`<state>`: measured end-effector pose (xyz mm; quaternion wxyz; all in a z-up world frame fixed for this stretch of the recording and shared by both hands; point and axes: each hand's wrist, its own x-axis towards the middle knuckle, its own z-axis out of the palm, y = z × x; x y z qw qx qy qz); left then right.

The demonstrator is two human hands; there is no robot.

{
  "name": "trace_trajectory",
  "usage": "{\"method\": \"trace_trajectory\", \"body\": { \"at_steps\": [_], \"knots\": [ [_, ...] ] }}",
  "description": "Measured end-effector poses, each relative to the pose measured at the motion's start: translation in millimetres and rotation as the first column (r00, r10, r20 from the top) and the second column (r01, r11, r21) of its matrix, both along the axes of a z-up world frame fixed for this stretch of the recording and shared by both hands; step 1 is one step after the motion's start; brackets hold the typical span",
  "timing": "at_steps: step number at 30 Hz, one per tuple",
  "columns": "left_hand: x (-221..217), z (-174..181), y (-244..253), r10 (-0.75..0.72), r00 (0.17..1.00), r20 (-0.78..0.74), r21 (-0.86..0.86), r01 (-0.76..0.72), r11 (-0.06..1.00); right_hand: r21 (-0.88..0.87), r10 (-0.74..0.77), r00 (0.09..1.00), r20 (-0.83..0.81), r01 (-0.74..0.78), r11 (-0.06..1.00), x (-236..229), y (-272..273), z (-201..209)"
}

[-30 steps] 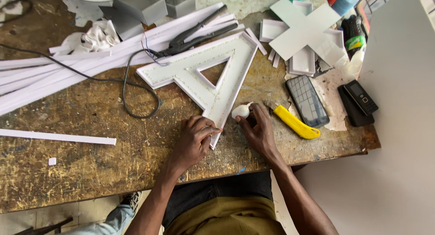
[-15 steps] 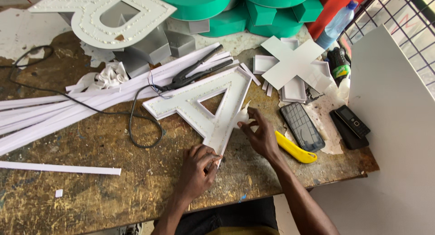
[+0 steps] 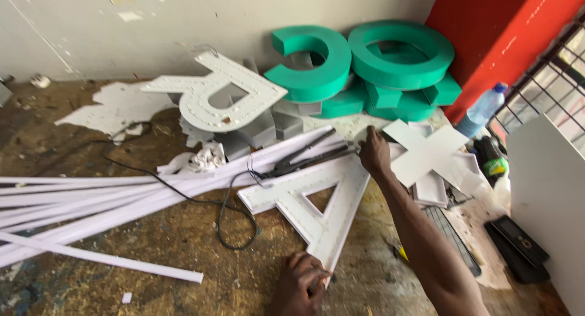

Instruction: The person assembles a large, white, illuminated letter 'A' on a workbench. They use a yellow utility knife to trim a strip of material and apply glue from a white bottle to secure the edges. Finally, they place a translucent acrylic cover over the letter to complete the assembly.

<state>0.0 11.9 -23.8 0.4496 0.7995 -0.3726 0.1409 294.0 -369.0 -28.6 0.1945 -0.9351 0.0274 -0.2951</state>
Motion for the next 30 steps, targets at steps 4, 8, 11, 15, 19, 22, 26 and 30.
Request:
{"method": "trace_trajectory", "body": {
  "at_steps": [4, 8, 11, 15, 19, 22, 26, 30],
  "knots": [
    [17, -61, -4, -0.01, 0.993, 0.119, 0.029, 0.006, 1.0, 0.112, -0.052, 0.993, -0.105, 0.064, 0.992, -11, 11, 20],
    [12, -31, 0, -0.047, 0.999, -0.012, 0.05, 0.047, 0.998, 0.135, 0.096, 0.992, 0.081, -0.107, 0.985, -77, 33, 43],
    [17, -63, -6, 0.015, 0.984, 0.177, 0.013, -0.017, 1.0, 0.275, 0.2, 0.963, -0.182, -0.145, 0.95, -186, 93, 64],
    [1, 1, -2, -0.003, 0.996, 0.092, 0.058, -0.002, 0.998, 0.305, 0.465, 0.881, -0.093, -0.419, 0.855, -282, 151, 52],
    [-15, 35, 0, 0.056, 0.998, 0.006, 0.064, -0.056, 0.996, 0.198, 0.507, 0.858, 0.085, -0.513, 0.835, -329, 168, 3],
    [-14, 30, 0, 0.061, 0.998, -0.013, 0.081, -0.06, 0.995, 0.222, 0.421, 0.899, 0.117, -0.437, 0.871, -343, 166, -23],
    [-19, 31, -1, 0.081, 0.996, -0.022, 0.151, -0.076, 0.986, 0.243, 0.423, 0.899, 0.115, -0.438, 0.865, -353, 168, -17],
    [-23, 23, -2, 0.07, 0.997, -0.037, 0.149, -0.064, 0.987, 0.251, 0.417, 0.909, 0.017, -0.407, 0.878, -363, 170, -2]
  ]
}}
